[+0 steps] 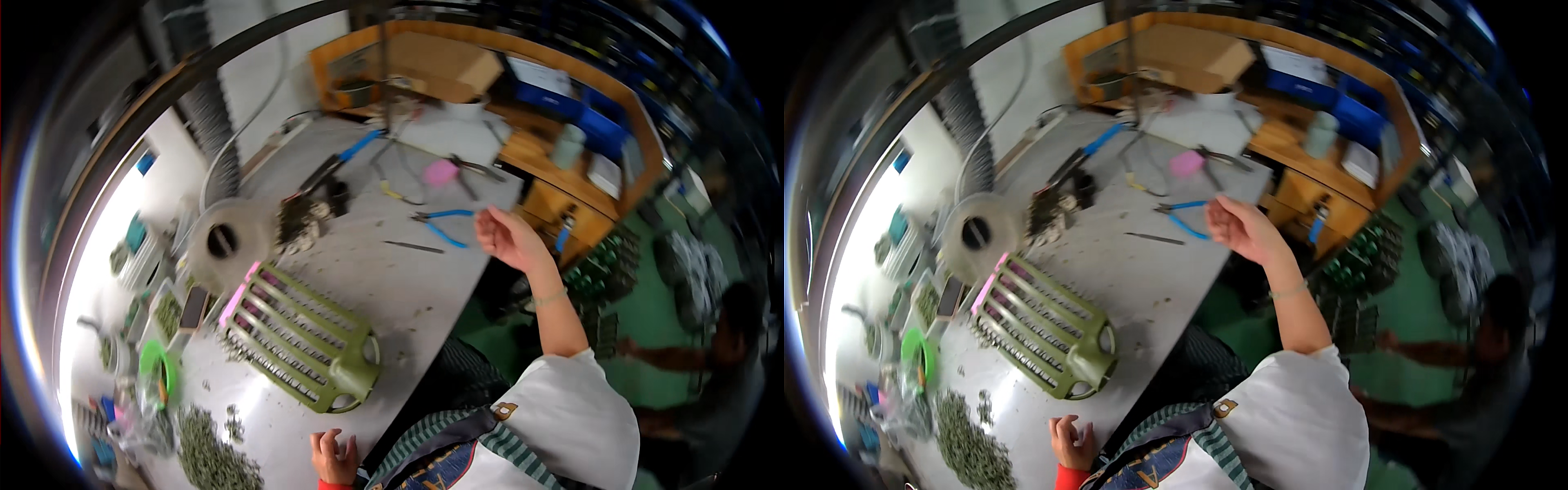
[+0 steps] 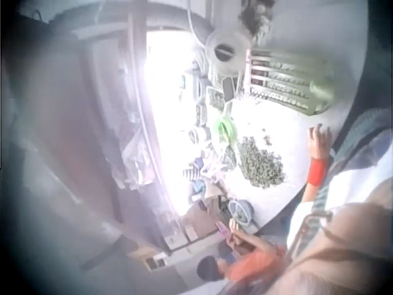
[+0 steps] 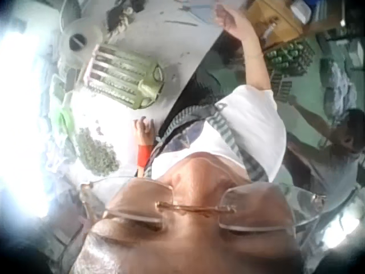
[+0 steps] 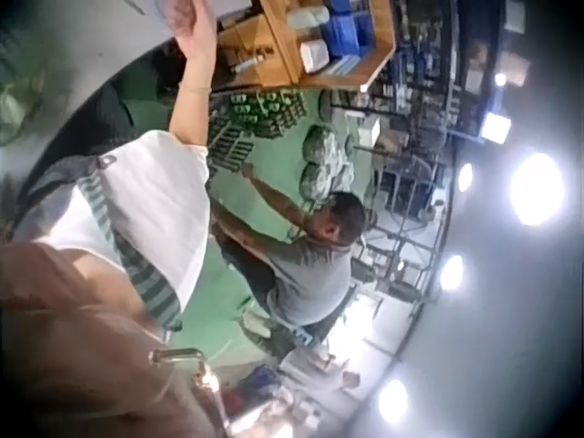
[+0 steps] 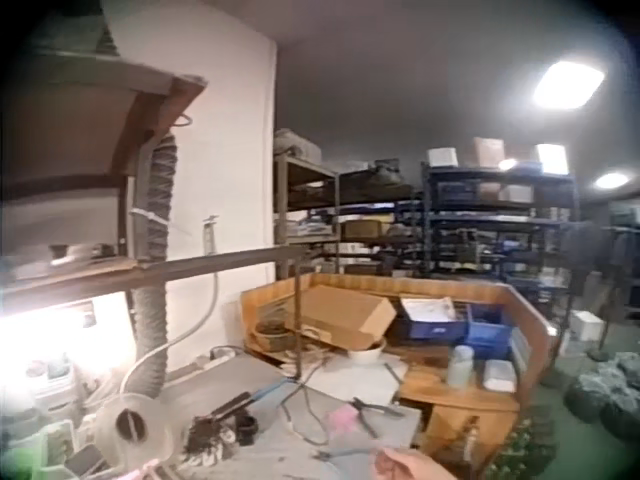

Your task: The person places small plastic leaf components into slots on a green rake-like holder and secures them using a soldering iron.

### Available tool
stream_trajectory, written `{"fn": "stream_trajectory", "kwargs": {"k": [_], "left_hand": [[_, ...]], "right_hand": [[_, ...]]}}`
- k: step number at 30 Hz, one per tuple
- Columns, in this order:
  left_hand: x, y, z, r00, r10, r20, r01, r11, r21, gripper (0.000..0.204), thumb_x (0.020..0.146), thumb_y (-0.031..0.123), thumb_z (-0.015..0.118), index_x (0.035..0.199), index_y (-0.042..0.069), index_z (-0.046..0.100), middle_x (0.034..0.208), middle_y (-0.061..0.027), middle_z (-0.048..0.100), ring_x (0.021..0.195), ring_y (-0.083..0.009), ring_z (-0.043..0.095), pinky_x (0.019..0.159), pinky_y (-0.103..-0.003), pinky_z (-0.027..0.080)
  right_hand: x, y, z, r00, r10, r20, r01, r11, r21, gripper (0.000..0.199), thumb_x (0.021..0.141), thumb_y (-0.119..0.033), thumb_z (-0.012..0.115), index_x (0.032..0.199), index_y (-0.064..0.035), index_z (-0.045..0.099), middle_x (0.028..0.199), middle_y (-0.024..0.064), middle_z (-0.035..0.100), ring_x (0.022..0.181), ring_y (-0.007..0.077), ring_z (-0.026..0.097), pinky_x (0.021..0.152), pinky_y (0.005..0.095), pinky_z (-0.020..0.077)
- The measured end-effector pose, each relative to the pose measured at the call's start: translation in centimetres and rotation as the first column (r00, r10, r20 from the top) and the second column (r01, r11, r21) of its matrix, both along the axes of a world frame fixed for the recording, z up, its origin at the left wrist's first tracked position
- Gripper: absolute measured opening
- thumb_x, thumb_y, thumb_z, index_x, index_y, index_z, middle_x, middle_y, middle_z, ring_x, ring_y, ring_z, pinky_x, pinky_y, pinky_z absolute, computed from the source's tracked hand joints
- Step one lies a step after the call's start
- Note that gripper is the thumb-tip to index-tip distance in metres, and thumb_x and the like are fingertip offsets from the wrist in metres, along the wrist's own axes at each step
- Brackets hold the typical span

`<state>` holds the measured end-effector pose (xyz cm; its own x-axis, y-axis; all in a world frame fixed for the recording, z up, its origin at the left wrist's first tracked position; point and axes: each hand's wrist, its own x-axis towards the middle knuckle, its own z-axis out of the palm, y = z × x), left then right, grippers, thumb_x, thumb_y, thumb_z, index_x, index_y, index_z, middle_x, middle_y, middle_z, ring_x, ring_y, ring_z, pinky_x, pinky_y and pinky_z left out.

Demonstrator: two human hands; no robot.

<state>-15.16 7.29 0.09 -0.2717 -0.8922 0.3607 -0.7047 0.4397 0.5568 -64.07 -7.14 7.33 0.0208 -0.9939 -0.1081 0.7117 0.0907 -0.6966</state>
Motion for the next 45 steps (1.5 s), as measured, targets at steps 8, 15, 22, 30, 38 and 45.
{"fn": "stream_trajectory", "kwargs": {"k": [8,15,22,30,38,45], "left_hand": [[-0.6,-0.9,-3.1,0.921,-0.374,0.113,0.370,0.927,0.055,0.026,0.086,0.016,0.067,0.110,0.007,0.060,0.072,-0.0079,0.054,0.064,-0.0266,0.055,0.057,-0.040,0.046],[1.7,-2.5,-10.1,0.915,-0.400,-0.046,0.397,0.878,0.266,0.044,0.086,0.011,0.065,0.126,0.004,0.049,0.098,-0.0117,0.059,0.076,-0.0173,0.060,0.069,-0.030,0.051],[1.3,-1.6,-10.5,0.952,-0.289,-0.100,0.305,0.906,0.294,0.051,0.078,0.003,0.067,0.126,0.005,0.051,0.105,-0.0093,0.053,0.070,-0.0126,0.052,0.063,-0.026,0.047],[0.4,-2.7,-9.5,0.886,-0.417,-0.202,0.421,0.907,-0.021,0.041,0.072,0.007,0.069,0.112,0.005,0.061,0.083,-0.0028,0.044,0.064,-0.0133,0.042,0.054,-0.027,0.037],[-0.2,-2.0,-9.2,0.922,-0.347,-0.171,0.351,0.936,-0.004,0.029,0.074,0.001,0.069,0.100,0.015,0.068,0.077,-0.0002,0.045,0.059,-0.0103,0.040,0.049,-0.021,0.033],[-1.3,-1.1,-6.7,0.902,-0.320,-0.291,0.372,0.916,0.147,0.022,0.081,0.009,0.068,0.101,0.016,0.067,0.081,0.0009,0.047,0.063,-0.0101,0.041,0.051,-0.025,0.036]], "right_hand": [[-4.0,23.7,-10.6,0.665,-0.544,0.512,0.554,0.819,0.150,0.024,0.095,-0.025,0.055,0.096,-0.0032,0.064,0.079,0.0046,0.063,0.066,0.0130,0.058,0.058,0.0216,0.0511],[-4.7,28.4,-14.9,0.493,-0.599,0.631,0.609,0.755,0.241,0.021,0.095,-0.023,0.054,0.091,-0.0044,0.063,0.076,0.0029,0.059,0.063,0.0125,0.055,0.056,0.0205,0.0494],[-5.2,26.5,-15.2,0.511,-0.611,0.605,0.569,0.768,0.296,0.020,0.094,-0.023,0.055,0.090,-0.0048,0.062,0.072,0.0008,0.056,0.059,0.0106,0.051,0.052,0.0195,0.0455],[-3.8,26.5,-17.3,0.473,-0.615,0.631,0.552,0.765,0.331,0.021,0.094,-0.021,0.054,0.087,-0.0029,0.063,0.071,0.0019,0.058,0.060,0.0113,0.054,0.052,0.0192,0.0478],[-3.0,26.3,-17.5,0.471,-0.625,0.623,0.548,0.760,0.348,0.021,0.094,-0.021,0.053,0.086,-0.0036,0.062,0.070,0.0014,0.058,0.058,0.0113,0.052,0.051,0.0192,0.0470],[-2.9,25.6,-18.2,0.484,-0.637,0.601,0.543,0.756,0.365,0.022,0.095,-0.021,0.052,0.087,-0.0029,0.062,0.068,0.0025,0.058,0.057,0.0122,0.053,0.050,0.0201,0.0463]]}}
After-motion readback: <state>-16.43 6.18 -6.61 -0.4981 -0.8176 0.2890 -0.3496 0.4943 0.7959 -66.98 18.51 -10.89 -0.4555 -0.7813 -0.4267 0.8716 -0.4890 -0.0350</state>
